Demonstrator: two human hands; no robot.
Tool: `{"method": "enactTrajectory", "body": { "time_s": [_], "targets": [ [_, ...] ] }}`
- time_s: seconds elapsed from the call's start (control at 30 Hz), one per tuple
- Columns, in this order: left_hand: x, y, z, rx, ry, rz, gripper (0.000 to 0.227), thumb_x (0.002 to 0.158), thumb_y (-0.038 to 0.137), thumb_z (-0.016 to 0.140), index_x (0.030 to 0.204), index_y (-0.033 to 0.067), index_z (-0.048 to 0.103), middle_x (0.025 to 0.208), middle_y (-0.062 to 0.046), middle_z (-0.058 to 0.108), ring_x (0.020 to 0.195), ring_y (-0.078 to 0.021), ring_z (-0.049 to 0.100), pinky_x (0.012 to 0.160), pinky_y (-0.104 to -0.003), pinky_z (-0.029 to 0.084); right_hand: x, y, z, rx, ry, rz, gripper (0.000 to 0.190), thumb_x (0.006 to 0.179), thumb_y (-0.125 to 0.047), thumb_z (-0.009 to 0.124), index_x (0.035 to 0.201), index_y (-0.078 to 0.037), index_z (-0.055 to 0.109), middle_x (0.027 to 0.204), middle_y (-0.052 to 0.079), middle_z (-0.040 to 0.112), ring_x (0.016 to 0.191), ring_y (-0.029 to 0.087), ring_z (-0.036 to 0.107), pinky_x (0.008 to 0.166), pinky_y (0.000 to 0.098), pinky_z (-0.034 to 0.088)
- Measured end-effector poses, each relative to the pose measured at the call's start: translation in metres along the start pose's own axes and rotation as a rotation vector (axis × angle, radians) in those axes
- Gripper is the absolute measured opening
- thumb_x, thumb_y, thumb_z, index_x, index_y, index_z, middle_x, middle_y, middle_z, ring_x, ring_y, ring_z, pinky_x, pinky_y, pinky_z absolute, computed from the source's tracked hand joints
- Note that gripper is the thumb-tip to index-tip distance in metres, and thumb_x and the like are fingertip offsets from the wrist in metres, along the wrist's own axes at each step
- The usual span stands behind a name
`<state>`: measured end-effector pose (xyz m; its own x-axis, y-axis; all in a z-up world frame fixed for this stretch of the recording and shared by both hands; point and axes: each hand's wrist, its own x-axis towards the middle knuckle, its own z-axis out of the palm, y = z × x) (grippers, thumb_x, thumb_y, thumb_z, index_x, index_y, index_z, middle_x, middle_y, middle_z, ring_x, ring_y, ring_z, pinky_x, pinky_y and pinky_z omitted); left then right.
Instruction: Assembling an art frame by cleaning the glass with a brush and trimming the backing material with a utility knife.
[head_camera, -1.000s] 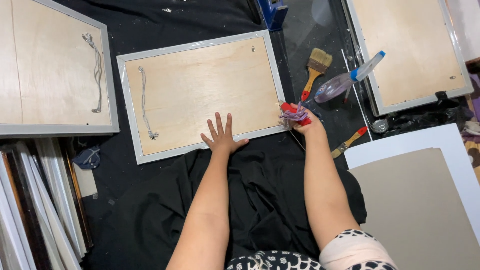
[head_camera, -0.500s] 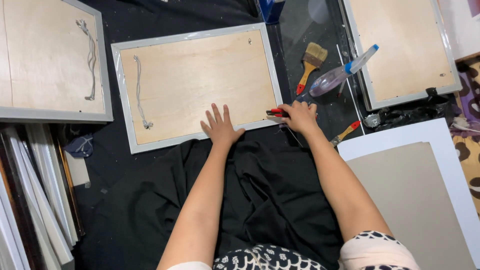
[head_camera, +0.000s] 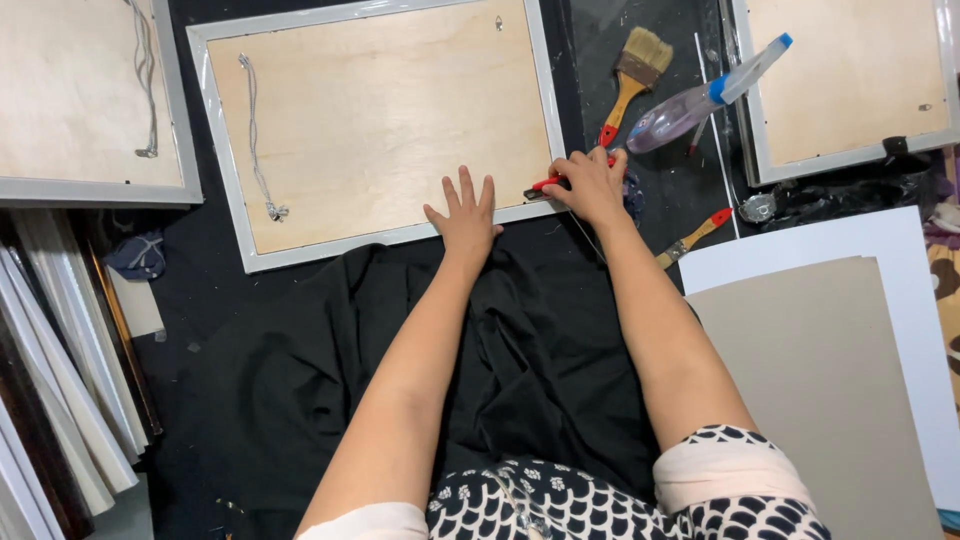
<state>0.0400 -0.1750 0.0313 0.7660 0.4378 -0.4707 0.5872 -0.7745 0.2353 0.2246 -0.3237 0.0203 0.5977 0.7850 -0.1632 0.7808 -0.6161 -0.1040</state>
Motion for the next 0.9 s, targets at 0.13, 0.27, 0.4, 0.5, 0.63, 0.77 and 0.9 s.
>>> {"method": "enactTrajectory", "body": {
  "time_s": [0.13,0.27,0.4,0.5,0.63,0.77,0.9],
  "targets": [
    [0.008,-0.002,-0.001,-0.032,-0.028,-0.001,0.085,0.097,0.044,0.069,0.164,0.0225,0.022,0.171,-0.02,0.002,0.155,-0.0485,0.006,0.101,-0.088,0.02,0.012,0.011,0.012,0.1,-0.052,-0.016,0.029,0.09,-0.059,0.073,0.106,-0.035,0.069,0.101,-0.003,0.065,0.119,0.023,0.051,0.112,0.0589,0.013],
    [0.01,0.004,-0.004,0.0,-0.046,-0.033,0.08,0.099,0.04,0.067,0.163,0.0225,0.022,0.17,-0.02,0.003,0.154,-0.0485,0.007,0.101,-0.089,0.021,0.027,0.018,0.017,0.118,-0.131,-0.065,0.028,0.09,-0.06,0.074,0.105,-0.037,0.072,0.101,-0.002,0.066,0.119,0.022,0.051,0.116,0.0566,0.012],
    [0.006,0.008,-0.009,0.009,-0.052,-0.044,0.078,0.099,0.037,0.067,0.161,0.0216,0.023,0.17,-0.021,0.003,0.154,-0.0488,0.008,0.1,-0.089,0.021,0.044,0.017,0.014,0.055,-0.218,-0.136,0.029,0.089,-0.062,0.072,0.106,-0.038,0.073,0.105,-0.002,0.068,0.124,0.022,0.051,0.12,0.0555,0.01],
    [0.01,0.007,-0.003,0.0,-0.046,-0.047,0.079,0.098,0.037,0.068,0.161,0.0214,0.022,0.169,-0.021,0.003,0.153,-0.0491,0.008,0.1,-0.089,0.02,0.059,0.007,0.009,-0.076,-0.237,-0.219,0.027,0.087,-0.062,0.072,0.103,-0.04,0.075,0.105,-0.002,0.069,0.124,0.021,0.053,0.121,0.056,0.01],
    [0.008,0.009,-0.005,-0.016,-0.028,-0.062,0.078,0.097,0.034,0.069,0.16,0.021,0.025,0.169,-0.021,0.004,0.153,-0.0484,0.008,0.1,-0.089,0.019,0.079,0.001,0.015,-0.141,-0.295,-0.275,0.026,0.085,-0.062,0.075,0.102,-0.042,0.077,0.108,-0.001,0.073,0.125,0.023,0.055,0.121,0.0594,0.009],
    [0.006,0.011,-0.005,-0.014,-0.009,-0.065,0.077,0.096,0.034,0.07,0.158,0.0211,0.026,0.169,-0.02,0.006,0.153,-0.0479,0.01,0.1,-0.089,0.019,0.088,-0.003,0.017,-0.248,-0.347,-0.311,0.026,0.082,-0.066,0.073,0.099,-0.047,0.075,0.11,-0.005,0.073,0.126,0.022,0.054,0.12,0.0604,0.01],
    [0.01,0.01,-0.002,-0.023,-0.002,-0.067,0.077,0.095,0.035,0.071,0.158,0.0216,0.027,0.169,-0.019,0.006,0.153,-0.0472,0.009,0.1,-0.09,0.018,0.082,-0.02,0.003,-0.38,-0.299,-0.363,0.021,0.083,-0.061,0.074,0.101,-0.051,0.075,0.11,-0.006,0.073,0.122,0.021,0.056,0.119,0.0647,0.01]
  ]
}}
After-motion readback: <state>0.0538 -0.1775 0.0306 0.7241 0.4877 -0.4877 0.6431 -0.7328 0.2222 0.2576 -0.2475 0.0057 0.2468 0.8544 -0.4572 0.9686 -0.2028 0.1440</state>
